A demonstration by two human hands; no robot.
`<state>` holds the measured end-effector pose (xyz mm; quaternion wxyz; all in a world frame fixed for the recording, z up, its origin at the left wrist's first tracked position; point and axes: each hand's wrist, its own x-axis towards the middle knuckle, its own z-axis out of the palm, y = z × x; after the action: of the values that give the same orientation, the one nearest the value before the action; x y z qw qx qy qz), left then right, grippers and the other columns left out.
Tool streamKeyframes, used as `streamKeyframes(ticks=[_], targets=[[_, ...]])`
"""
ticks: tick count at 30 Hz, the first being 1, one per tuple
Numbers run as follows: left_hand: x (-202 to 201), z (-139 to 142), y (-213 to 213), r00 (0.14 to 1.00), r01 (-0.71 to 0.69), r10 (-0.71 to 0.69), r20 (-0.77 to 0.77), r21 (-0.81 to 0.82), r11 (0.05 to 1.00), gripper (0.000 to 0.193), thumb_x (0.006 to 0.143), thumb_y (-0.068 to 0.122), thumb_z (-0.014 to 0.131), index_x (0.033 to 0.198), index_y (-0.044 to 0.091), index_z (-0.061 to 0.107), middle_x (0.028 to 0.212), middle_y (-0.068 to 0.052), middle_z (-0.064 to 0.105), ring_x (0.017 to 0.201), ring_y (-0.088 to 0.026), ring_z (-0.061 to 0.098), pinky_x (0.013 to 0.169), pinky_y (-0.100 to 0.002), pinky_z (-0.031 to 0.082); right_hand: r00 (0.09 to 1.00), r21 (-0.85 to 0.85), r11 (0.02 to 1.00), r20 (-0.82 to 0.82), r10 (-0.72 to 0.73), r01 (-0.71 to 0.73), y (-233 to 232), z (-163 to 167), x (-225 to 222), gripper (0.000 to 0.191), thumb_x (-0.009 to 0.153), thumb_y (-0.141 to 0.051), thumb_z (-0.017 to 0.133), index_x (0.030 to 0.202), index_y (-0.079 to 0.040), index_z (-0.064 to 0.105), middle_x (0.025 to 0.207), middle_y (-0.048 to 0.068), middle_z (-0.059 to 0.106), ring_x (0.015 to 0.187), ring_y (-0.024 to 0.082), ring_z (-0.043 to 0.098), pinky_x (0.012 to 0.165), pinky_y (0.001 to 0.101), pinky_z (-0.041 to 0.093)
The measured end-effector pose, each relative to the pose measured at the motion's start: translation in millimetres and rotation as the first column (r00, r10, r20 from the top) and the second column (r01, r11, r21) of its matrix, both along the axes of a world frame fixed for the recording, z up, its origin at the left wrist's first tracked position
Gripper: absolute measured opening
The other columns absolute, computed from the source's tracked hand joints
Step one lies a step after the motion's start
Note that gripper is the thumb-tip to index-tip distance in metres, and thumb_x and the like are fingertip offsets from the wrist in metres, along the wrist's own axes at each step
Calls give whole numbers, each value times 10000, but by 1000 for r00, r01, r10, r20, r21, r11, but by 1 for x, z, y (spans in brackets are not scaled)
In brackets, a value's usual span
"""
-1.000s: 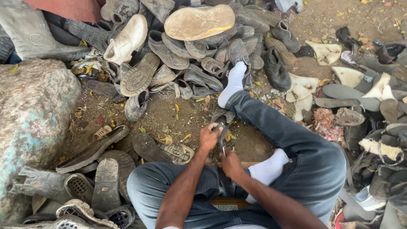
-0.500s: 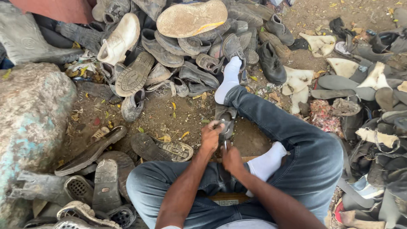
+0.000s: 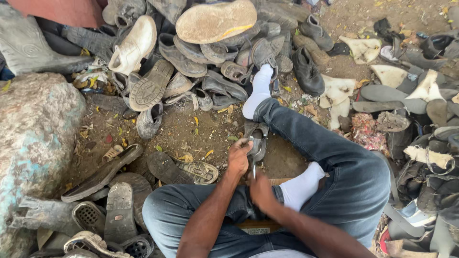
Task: The person sits cross-legged on the ground and uses a knife to cut apart several discarded shoes. They handle each shoe individually, slicing through the soles and uppers, then set the pieces aside.
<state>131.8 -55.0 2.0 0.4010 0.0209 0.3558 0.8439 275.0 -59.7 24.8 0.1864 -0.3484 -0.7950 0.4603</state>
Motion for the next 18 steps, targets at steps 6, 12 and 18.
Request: streamKeyframes(ticks=[6, 12, 18], targets=[[-1, 9, 3, 999, -47, 46, 27, 48, 998, 159, 916, -4, 709, 1071, -13, 674, 957, -45, 714, 844, -139, 661, 810, -272, 519, 952, -415, 903, 304, 24, 110, 0, 4, 1, 189, 988, -110, 520, 1092, 24, 606, 745, 302, 658, 636, 459, 674, 585, 518, 503], [-3, 1, 10, 992, -61, 48, 120, 100, 993, 134, 922, 64, 725, 1032, 13, 669, 944, -72, 712, 829, -169, 651, 819, -315, 528, 992, -100, 992, -112, 65, -76, -14, -19, -19, 226, 990, -59, 498, 1106, 38, 666, 866, 245, 723, 745, 339, 694, 654, 437, 536], [-12, 4, 19, 992, 33, -43, 121, 84, 996, 141, 954, 101, 754, 1055, 36, 680, 970, -35, 694, 884, -155, 622, 861, -305, 503, 1000, -508, 861, -8, 5, -8, -32, -14, -16, 210, 1028, -139, 554, 1066, 14, 693, 742, 81, 658, 590, 185, 611, 516, 364, 446]])
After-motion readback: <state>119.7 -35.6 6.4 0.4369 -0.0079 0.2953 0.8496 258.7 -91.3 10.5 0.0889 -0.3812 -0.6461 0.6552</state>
